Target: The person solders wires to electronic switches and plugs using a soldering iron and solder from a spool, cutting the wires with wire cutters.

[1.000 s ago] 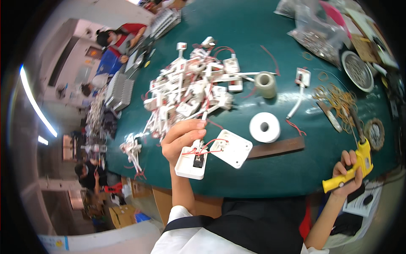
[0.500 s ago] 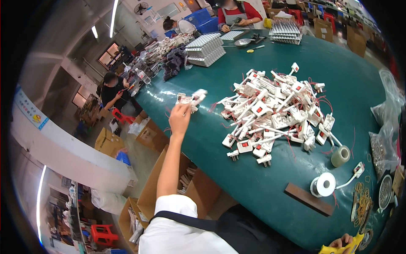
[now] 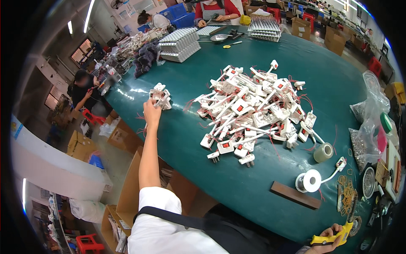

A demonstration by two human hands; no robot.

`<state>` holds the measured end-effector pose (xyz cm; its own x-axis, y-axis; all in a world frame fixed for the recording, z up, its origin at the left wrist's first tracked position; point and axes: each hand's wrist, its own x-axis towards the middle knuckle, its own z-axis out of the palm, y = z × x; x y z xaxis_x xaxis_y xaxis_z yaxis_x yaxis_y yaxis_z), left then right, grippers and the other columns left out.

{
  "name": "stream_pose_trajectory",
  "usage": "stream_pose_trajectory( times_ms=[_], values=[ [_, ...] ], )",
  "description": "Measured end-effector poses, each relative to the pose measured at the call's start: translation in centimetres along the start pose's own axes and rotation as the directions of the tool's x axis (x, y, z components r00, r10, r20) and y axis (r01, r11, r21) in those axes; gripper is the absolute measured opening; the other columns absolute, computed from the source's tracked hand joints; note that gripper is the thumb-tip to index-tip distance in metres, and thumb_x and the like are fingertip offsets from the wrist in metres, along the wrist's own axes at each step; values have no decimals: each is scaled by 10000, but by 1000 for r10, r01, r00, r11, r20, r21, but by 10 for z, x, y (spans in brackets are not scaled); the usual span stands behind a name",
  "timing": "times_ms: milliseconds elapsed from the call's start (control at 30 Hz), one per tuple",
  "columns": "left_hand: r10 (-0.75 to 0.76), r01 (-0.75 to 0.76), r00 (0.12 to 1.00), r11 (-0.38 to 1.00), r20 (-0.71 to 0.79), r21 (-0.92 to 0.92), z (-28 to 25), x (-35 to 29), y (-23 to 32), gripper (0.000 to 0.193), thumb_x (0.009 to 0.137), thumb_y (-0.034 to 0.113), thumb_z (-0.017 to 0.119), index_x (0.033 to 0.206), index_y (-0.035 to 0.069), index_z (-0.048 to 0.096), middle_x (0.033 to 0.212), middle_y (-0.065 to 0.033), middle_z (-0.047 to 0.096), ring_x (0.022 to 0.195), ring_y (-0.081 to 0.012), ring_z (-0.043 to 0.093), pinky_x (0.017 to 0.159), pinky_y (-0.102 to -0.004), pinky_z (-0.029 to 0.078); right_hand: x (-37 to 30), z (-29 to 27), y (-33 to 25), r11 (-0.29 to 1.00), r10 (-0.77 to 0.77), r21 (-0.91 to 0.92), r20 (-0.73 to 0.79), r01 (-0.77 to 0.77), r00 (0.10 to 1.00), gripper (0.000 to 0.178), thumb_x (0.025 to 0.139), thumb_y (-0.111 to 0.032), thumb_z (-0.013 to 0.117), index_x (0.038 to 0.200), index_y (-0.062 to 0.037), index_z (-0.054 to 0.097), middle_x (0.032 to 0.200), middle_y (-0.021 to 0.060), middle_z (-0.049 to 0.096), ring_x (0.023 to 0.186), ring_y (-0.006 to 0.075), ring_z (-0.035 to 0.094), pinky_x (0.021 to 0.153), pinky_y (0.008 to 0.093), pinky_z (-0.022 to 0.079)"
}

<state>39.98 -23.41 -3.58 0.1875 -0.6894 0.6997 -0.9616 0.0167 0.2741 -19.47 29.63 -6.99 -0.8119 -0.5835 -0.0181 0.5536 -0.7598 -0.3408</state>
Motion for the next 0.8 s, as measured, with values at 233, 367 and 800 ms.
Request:
stream_pose_trajectory(
  times_ms=[233, 367, 800],
  values=[
    [306, 12, 905, 675, 295, -737, -22, -19, 158, 177, 821, 164, 671, 916, 15, 658, 908, -93, 648, 806, -209, 628, 707, -294, 491, 3, -12, -7, 999, 53, -10, 68, -52, 996, 316, 899, -36, 538, 1158, -10, 359, 1021, 87, 409, 923, 138, 431, 682, 235, 444],
    [404, -200, 887, 771, 222, -605, 0, 5, 242, 299, 825, 292, 693, 981, 37, 671, 915, -91, 649, 782, -193, 630, 705, -309, 494, 0, -8, -4, 999, 33, 0, 76, -33, 997, 310, 901, -51, 544, 1152, 1, 370, 1008, 85, 426, 922, 143, 434, 674, 231, 453],
    [295, 504, 737, 362, 609, -784, -33, 3, 305, 250, 891, 208, 654, 1001, -16, 676, 851, -40, 680, 718, -89, 622, 641, -210, 475, 0, -5, 1, 1000, 19, 15, 121, -21, 992, 282, 912, -75, 539, 1135, -9, 379, 1022, 59, 429, 957, 153, 433, 678, 236, 469]
  ],
)
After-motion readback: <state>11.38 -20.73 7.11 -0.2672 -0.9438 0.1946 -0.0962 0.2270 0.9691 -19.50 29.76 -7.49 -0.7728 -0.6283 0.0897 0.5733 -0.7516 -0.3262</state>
